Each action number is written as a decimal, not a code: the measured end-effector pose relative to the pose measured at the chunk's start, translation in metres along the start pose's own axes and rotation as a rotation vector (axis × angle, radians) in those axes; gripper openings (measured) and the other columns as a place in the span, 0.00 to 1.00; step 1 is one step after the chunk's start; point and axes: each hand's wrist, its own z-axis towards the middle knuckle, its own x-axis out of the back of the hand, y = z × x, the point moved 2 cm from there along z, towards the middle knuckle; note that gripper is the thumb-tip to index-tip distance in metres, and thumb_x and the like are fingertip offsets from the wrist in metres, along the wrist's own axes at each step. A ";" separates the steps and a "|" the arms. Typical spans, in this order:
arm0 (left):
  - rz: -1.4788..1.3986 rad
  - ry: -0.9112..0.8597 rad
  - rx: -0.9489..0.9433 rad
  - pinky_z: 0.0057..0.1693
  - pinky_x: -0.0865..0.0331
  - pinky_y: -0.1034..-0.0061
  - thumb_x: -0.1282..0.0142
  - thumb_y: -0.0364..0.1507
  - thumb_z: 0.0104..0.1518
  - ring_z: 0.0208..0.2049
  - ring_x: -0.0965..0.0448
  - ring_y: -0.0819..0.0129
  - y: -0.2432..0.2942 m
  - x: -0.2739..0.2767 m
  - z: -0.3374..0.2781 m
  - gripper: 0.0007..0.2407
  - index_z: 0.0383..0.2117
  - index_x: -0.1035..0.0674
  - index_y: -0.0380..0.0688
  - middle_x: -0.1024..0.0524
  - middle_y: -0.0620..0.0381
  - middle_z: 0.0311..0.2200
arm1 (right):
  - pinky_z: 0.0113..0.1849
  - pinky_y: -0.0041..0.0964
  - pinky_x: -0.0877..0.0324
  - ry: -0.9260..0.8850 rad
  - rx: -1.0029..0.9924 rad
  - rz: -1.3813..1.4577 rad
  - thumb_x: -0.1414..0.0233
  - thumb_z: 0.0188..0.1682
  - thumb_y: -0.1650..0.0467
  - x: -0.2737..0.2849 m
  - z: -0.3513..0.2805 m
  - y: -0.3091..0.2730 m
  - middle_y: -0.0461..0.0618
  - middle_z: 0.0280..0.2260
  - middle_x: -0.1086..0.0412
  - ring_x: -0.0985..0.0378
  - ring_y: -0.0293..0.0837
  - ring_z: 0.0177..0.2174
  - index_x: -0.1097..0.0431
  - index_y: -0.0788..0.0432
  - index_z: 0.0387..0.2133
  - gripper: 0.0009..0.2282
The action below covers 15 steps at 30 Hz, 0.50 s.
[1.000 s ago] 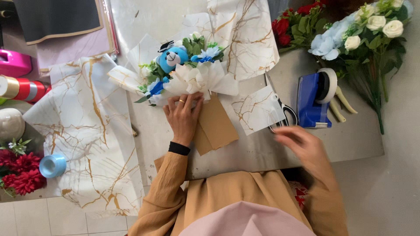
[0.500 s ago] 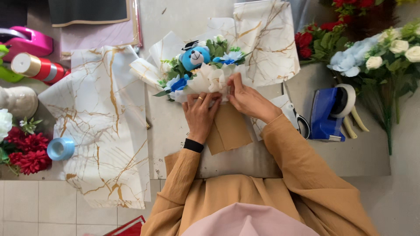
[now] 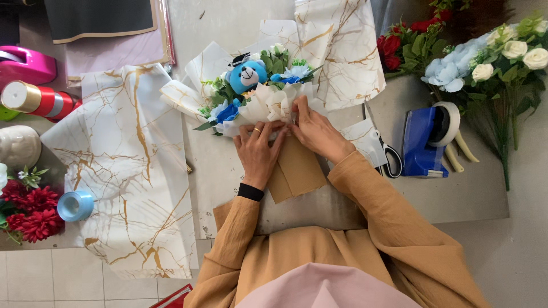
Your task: The person wraps a bouquet containing a blue teddy bear and artificial flowers with white and gold patterned paper. They fold the paper around the bouquet, secure it with tape, and adjust the folds to create a neat presentation.
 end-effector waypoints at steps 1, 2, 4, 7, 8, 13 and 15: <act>0.002 -0.001 0.001 0.41 0.41 0.75 0.41 0.45 0.60 0.36 0.28 0.69 0.000 -0.002 -0.002 0.05 0.34 0.21 0.67 0.29 0.71 0.27 | 0.43 0.64 0.26 -0.001 0.000 0.002 0.52 0.54 0.72 0.005 -0.002 -0.003 0.73 0.43 0.31 0.23 0.73 0.43 0.53 0.70 0.59 0.24; 0.024 -0.007 0.004 0.41 0.42 0.75 0.41 0.44 0.60 0.36 0.29 0.69 -0.001 -0.004 -0.003 0.05 0.34 0.21 0.67 0.29 0.72 0.27 | 0.43 0.66 0.27 0.001 -0.010 0.039 0.51 0.54 0.71 0.010 -0.003 -0.005 0.73 0.43 0.31 0.23 0.73 0.43 0.53 0.69 0.59 0.24; 0.043 -0.012 0.002 0.42 0.43 0.75 0.41 0.44 0.60 0.37 0.29 0.70 0.001 -0.006 -0.004 0.05 0.34 0.22 0.66 0.30 0.72 0.28 | 0.44 0.67 0.27 0.009 -0.023 0.076 0.50 0.54 0.70 0.022 -0.005 -0.006 0.73 0.43 0.31 0.24 0.73 0.44 0.53 0.68 0.58 0.24; 0.071 -0.034 0.057 0.41 0.44 0.74 0.41 0.44 0.60 0.36 0.30 0.70 0.006 -0.007 -0.004 0.06 0.34 0.23 0.66 0.32 0.73 0.27 | 0.43 0.68 0.30 -0.087 -0.014 0.180 0.52 0.54 0.75 0.036 -0.005 -0.002 0.69 0.38 0.30 0.23 0.73 0.41 0.52 0.64 0.54 0.19; 0.083 -0.056 0.072 0.41 0.43 0.73 0.41 0.43 0.60 0.37 0.30 0.69 0.006 -0.007 -0.004 0.05 0.34 0.23 0.66 0.32 0.72 0.28 | 0.43 0.66 0.29 -0.086 -0.037 0.185 0.51 0.53 0.74 0.038 -0.006 -0.003 0.65 0.37 0.29 0.22 0.70 0.40 0.51 0.61 0.53 0.18; 0.084 -0.126 0.086 0.42 0.42 0.71 0.41 0.40 0.59 0.39 0.30 0.68 0.016 -0.001 -0.001 0.04 0.36 0.25 0.68 0.34 0.73 0.28 | 0.42 0.66 0.29 -0.050 -0.063 0.154 0.47 0.51 0.75 0.034 -0.002 -0.006 0.66 0.35 0.29 0.22 0.71 0.38 0.49 0.56 0.48 0.17; 0.102 -0.143 0.060 0.43 0.43 0.72 0.48 0.38 0.65 0.39 0.30 0.69 0.023 0.003 0.000 0.01 0.35 0.26 0.69 0.35 0.72 0.28 | 0.43 0.63 0.28 -0.037 -0.109 0.111 0.51 0.52 0.77 0.037 -0.005 -0.016 0.63 0.36 0.28 0.20 0.67 0.38 0.48 0.55 0.47 0.14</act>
